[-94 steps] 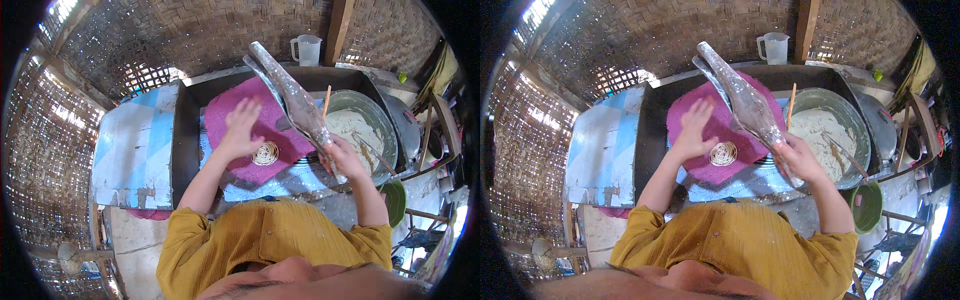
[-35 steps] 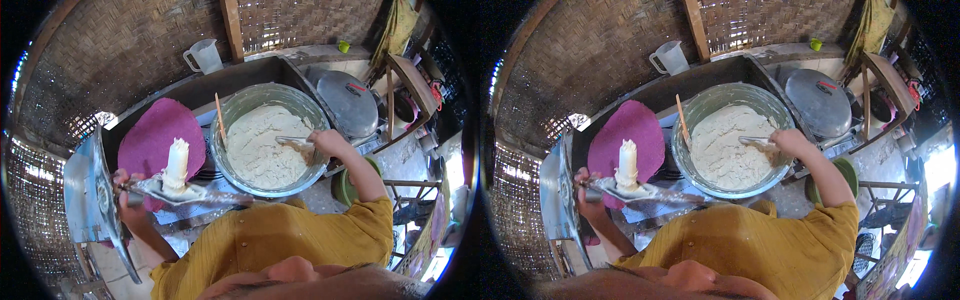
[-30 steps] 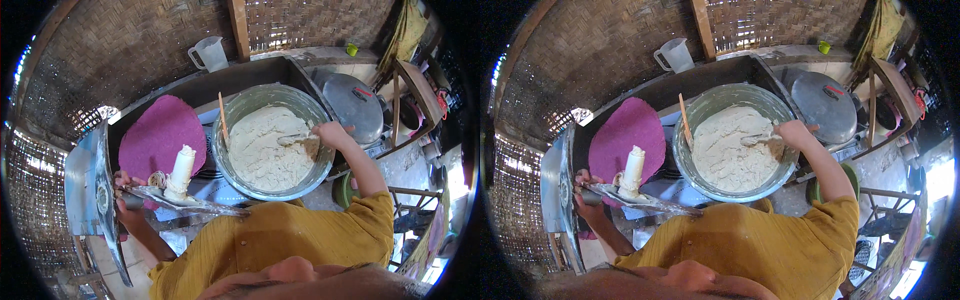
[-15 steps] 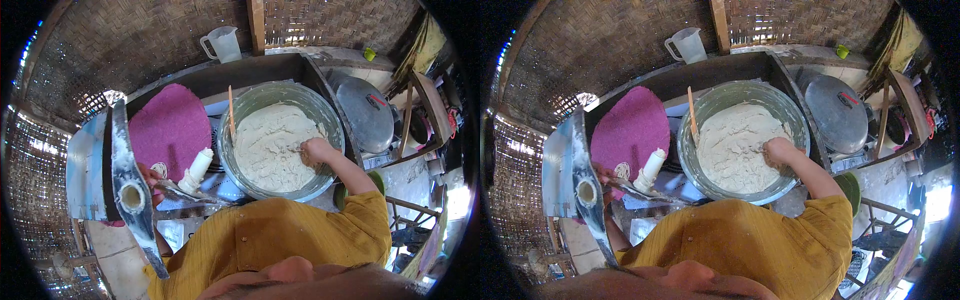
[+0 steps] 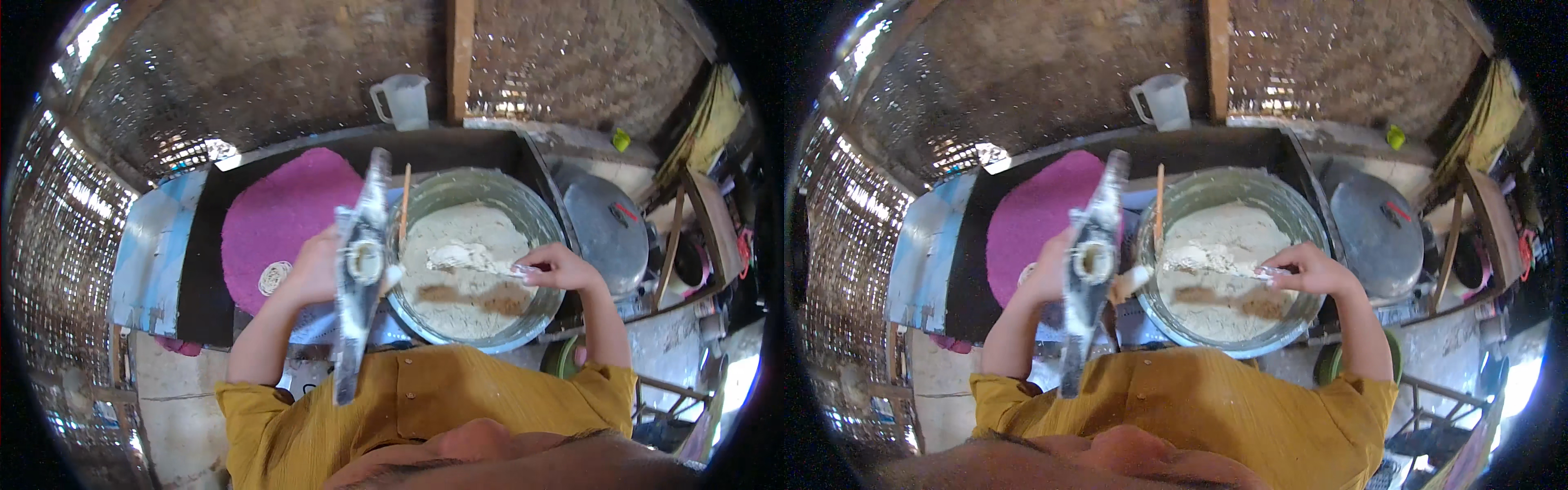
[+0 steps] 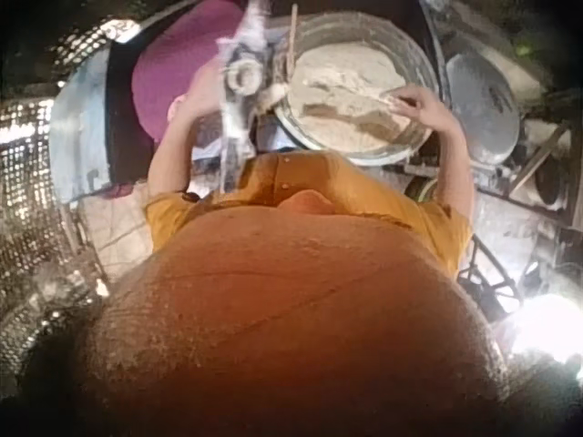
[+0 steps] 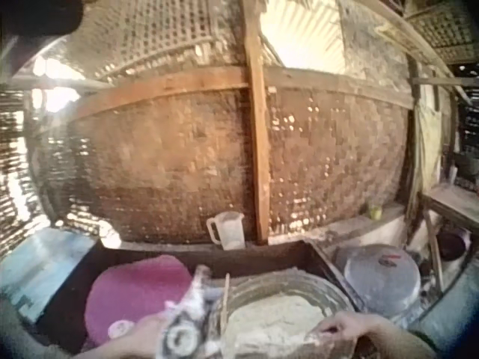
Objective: The person uses a handheld extruder to create spiral patterns of batter on pink circular trays and then places the trays onto a steaming pot.
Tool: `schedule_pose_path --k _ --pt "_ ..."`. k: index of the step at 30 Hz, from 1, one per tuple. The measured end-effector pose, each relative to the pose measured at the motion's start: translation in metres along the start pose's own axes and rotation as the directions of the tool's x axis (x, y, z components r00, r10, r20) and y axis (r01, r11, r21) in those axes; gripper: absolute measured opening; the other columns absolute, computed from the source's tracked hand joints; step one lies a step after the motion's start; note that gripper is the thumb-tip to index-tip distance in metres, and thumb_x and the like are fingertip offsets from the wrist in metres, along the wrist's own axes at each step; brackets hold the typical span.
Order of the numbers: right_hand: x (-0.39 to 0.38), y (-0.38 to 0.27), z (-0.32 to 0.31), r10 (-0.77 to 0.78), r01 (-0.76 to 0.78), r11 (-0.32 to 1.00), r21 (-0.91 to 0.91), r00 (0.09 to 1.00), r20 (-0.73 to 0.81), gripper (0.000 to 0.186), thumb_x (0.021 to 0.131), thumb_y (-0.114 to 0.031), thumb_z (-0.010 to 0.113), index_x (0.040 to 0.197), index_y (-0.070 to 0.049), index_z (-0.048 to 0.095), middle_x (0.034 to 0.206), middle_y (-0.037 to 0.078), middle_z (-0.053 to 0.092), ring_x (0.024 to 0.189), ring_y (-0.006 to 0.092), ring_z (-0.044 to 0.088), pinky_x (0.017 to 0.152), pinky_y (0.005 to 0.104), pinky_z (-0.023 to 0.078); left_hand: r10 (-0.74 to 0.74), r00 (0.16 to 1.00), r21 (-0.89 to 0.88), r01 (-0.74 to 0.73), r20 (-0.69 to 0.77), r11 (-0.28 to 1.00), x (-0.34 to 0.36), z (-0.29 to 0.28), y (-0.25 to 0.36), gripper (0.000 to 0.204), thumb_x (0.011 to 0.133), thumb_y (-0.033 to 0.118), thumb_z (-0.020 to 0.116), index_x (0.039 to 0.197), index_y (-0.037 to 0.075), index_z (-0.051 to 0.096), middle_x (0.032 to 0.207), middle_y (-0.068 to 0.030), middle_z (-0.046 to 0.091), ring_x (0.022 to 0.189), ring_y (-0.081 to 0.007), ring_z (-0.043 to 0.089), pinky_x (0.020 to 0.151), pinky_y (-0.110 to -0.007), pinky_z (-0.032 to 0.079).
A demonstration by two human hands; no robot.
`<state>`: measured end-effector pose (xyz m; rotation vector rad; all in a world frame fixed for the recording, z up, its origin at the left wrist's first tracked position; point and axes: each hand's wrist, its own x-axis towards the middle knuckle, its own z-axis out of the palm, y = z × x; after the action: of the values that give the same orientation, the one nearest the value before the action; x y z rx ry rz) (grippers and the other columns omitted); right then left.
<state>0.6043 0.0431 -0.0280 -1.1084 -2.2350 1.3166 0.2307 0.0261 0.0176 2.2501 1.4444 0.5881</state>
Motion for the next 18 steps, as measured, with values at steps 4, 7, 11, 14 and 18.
schedule_pose_path --k 4,7,11,14,18 --pt "0.0 -0.03 -0.011 -0.054 0.066 0.979 0.192 0.996 -0.067 0.029 0.071 -0.015 0.064 0.092 0.005 0.058 0.082 0.009 0.059 0.073 0.0114 0.052 0.063 0.0235 0.04 0.101 0.985 0.075 -0.112 0.142 0.991 0.028 0.02 0.008 0.042 0.062 0.036 0.063 0.093 0.007 0.059 0.093 -0.0177 0.056 0.089 -0.0338 0.052 0.077 -0.039 0.042" --pt "0.01 -0.051 -0.01 -0.211 0.21 0.976 -0.049 0.977 -0.023 0.027 0.073 -0.015 0.063 0.092 0.004 0.059 0.084 0.011 0.059 0.073 0.0131 0.053 0.064 0.0247 0.041 0.2 0.974 0.033 -0.204 0.107 0.978 0.033 0.023 0.016 0.041 0.063 0.035 0.061 0.092 0.006 0.059 0.093 -0.0183 0.055 0.089 -0.0346 0.052 0.077 -0.04 0.042" --pt "0.008 -0.101 -0.021 -0.295 0.132 0.716 -0.686 0.947 -0.126 0.028 0.072 -0.022 0.062 0.096 -0.008 0.061 0.073 0.008 0.056 0.067 0.0245 0.056 0.059 0.0313 0.043 0.206 0.974 0.061 -0.213 0.095 0.975 0.033 0.024 0.013 0.04 0.065 0.035 0.06 0.092 0.006 0.059 0.094 -0.0196 0.054 0.088 -0.0346 0.052 0.076 -0.04 0.042" --pt "0.015 -0.136 -0.014 -0.435 0.145 0.541 -0.828 0.891 -0.128 0.026 0.071 -0.025 0.059 0.093 -0.012 0.061 0.066 0.006 0.051 0.063 0.0246 0.054 0.055 0.0329 0.042 0.169 0.984 0.064 -0.172 0.055 0.983 0.038 0.033 0.007 0.039 0.065 0.035 0.059 0.09 0.005 0.06 0.094 -0.02 0.055 0.087 -0.0353 0.053 0.076 -0.04 0.042" --pt "0.038 -0.146 0.024 -0.583 0.061 0.127 -0.99 0.812 -0.025 0.029 0.072 -0.018 0.054 0.099 -0.009 0.057 0.064 0.002 0.047 0.057 0.0175 0.051 0.049 0.0309 0.039 0.04 0.999 0.052 -0.042 0.029 0.998 0.049 0.031 0.02 0.038 0.062 0.033 0.059 0.085 0.003 0.06 0.089 -0.0201 0.057 0.083 -0.0364 0.054 0.074 -0.041 0.043"
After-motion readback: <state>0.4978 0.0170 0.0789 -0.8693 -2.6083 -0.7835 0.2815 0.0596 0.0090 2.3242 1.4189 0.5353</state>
